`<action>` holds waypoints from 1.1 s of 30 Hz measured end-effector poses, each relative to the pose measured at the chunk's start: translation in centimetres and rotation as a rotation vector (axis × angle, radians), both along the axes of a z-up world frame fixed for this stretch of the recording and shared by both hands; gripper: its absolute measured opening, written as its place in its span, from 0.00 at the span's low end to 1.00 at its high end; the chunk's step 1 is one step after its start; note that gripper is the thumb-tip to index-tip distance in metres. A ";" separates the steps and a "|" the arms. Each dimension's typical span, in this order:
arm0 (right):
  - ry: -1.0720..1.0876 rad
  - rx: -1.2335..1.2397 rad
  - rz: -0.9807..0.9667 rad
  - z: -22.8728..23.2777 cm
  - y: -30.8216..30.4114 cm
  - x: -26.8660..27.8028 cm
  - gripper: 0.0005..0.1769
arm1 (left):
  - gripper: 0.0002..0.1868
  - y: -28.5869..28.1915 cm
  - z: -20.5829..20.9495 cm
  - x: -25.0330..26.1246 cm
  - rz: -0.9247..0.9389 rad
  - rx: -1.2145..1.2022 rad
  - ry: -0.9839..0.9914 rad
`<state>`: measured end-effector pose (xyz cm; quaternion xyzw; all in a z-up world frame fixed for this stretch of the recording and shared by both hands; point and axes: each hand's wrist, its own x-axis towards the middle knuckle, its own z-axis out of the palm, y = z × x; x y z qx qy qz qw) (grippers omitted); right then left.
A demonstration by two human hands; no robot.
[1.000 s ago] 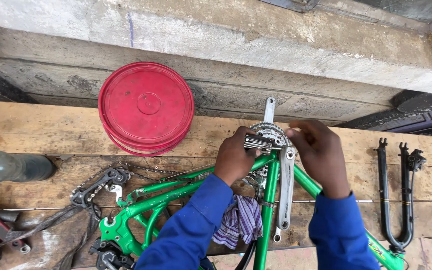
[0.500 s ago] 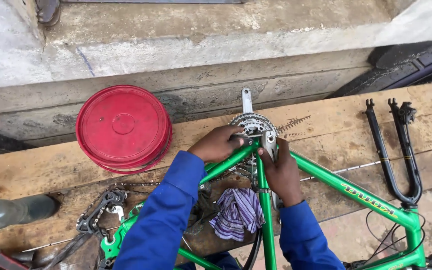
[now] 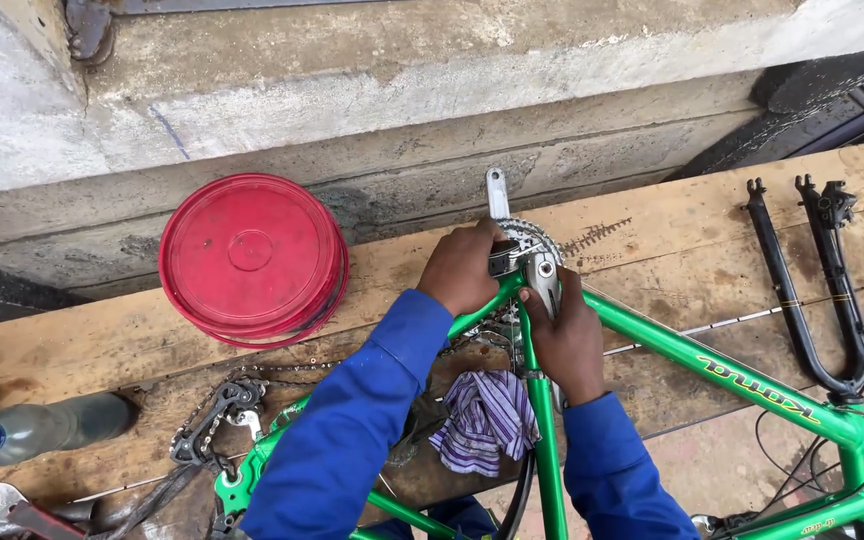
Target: The person uses a wrench to tighten bolts on the crankset of a green bicycle frame. They then use a screwdriver to adjust a component on the crankset. The bicycle frame rests on a wooden workbench.
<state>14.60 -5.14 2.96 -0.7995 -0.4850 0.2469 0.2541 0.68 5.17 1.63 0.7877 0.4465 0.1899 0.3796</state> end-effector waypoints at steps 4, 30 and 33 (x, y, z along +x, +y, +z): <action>-0.008 -0.018 -0.004 -0.3 0.1 0.2 0.29 | 0.26 0.1 0.0 -0.1 0.026 0.058 0.067; -0.012 0.129 0.013 -0.4 -0.3 0.3 0.26 | 0.19 0.2 0.4 -3.1 -0.111 0.071 -0.023; -0.033 0.121 0.012 -0.2 -0.4 0.2 0.26 | 0.18 0.1 0.0 -3.0 -0.103 0.063 -0.023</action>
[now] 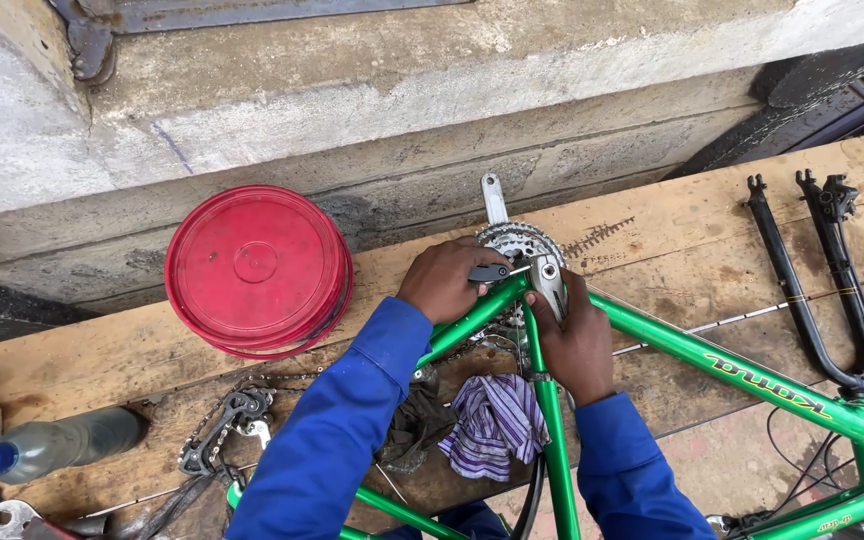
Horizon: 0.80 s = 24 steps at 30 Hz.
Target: The person uses a wrench to tighten bolts on the crankset of a green bicycle frame. They then use a screwdriver to adjust a component on the crankset. The bicycle frame rests on a wooden workbench.
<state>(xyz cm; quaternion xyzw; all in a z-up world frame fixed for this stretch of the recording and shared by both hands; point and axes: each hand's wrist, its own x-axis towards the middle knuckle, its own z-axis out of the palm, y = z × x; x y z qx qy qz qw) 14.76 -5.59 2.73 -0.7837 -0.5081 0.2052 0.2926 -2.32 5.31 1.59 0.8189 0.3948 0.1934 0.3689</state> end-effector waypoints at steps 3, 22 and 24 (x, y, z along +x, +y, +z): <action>-0.011 -0.002 0.001 0.1 0.1 -0.2 0.27 | 0.19 0.0 -0.2 -0.1 0.014 -0.006 0.011; 0.004 0.037 0.000 0.0 0.1 -0.4 0.25 | 0.24 2.8 -5.7 0.1 -0.059 -0.435 -0.276; 0.004 0.034 0.000 -0.1 0.1 -0.3 0.25 | 0.22 3.6 -7.5 0.6 -0.040 -0.476 -0.269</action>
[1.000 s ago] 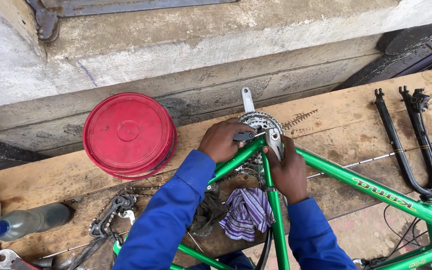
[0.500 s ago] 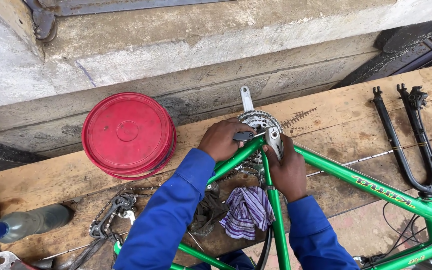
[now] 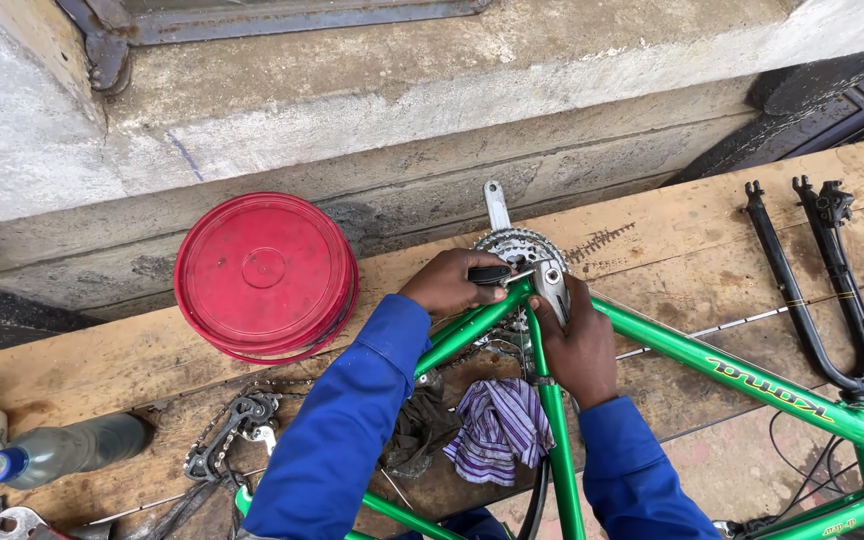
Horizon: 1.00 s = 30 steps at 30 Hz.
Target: The person uses a wrench to tighten bolts on the crankset of a green bicycle frame. They then use a screwdriver to adjust a component on the crankset. The bicycle frame rests on a wooden workbench.
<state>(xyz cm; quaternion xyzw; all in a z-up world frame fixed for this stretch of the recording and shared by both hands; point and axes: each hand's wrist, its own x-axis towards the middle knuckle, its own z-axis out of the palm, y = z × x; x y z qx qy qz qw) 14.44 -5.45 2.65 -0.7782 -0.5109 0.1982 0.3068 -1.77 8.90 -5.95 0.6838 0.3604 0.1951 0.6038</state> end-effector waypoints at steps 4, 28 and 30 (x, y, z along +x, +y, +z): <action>-0.008 0.008 0.005 0.0 -0.1 0.0 0.25 | 0.23 0.0 1.6 0.4 -0.007 -0.062 -0.042; -0.013 -0.023 -0.021 -0.7 0.1 0.0 0.27 | 0.26 -1.7 6.9 -0.5 -0.158 0.396 0.327; -0.020 -0.041 -0.025 -0.7 0.1 0.0 0.27 | 0.27 -2.3 6.0 0.4 0.003 0.672 0.385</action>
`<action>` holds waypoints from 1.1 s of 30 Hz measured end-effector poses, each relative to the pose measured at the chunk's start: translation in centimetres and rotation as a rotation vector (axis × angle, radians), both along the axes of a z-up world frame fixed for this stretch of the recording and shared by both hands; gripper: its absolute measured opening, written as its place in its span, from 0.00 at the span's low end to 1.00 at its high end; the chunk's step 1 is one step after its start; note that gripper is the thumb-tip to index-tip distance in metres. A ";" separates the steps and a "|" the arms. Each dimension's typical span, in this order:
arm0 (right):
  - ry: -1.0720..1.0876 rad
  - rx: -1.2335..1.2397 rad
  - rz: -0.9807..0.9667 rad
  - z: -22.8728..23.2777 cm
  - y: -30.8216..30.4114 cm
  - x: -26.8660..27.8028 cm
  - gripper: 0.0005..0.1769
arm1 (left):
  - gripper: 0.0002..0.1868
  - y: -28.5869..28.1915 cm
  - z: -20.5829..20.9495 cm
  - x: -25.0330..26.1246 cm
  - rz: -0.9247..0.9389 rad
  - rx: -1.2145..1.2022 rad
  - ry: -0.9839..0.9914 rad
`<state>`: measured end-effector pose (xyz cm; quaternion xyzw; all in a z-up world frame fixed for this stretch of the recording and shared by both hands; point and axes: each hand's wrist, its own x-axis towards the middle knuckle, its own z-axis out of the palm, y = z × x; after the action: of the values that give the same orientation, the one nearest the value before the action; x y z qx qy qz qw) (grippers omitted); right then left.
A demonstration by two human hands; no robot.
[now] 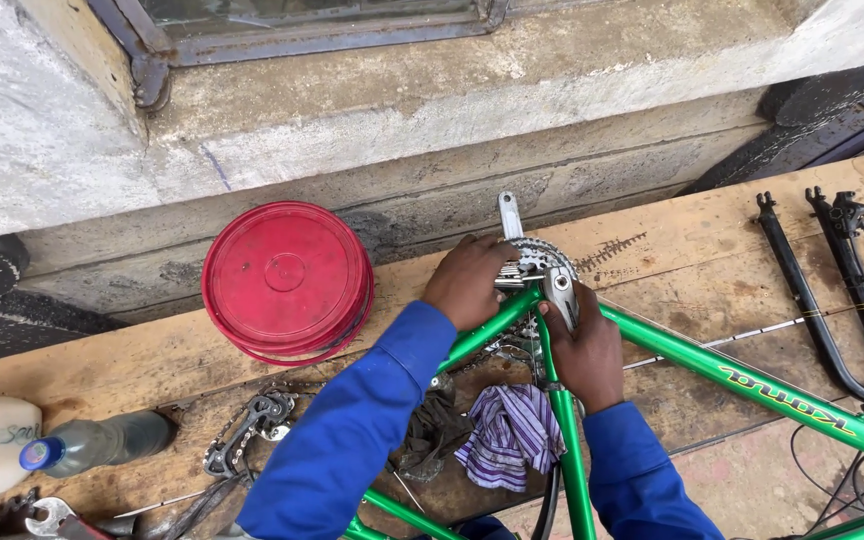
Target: The person uses a wrench to tighten bolts on the crankset of a green bicycle frame. They then use a screwdriver to adjust a component on the crankset. The bicycle frame rests on a wooden workbench.
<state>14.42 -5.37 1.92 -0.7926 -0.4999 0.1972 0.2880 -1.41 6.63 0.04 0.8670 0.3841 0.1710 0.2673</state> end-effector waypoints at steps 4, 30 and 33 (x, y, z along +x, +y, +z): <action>0.010 -0.006 -0.005 0.1 -0.1 0.0 0.26 | 0.31 -0.1 -0.4 0.6 0.107 -0.067 -0.042; 0.022 0.016 -0.005 0.3 -0.2 -0.2 0.26 | 0.18 1.2 -0.4 1.6 0.018 -0.036 0.205; 0.010 0.028 -0.007 -0.2 -0.1 0.1 0.27 | 0.15 3.6 -0.2 1.9 -0.066 -0.269 0.185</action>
<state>14.50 -5.50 1.75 -0.7893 -0.4984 0.1929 0.3022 0.52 10.28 -0.19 0.8475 0.3980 0.0286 0.3500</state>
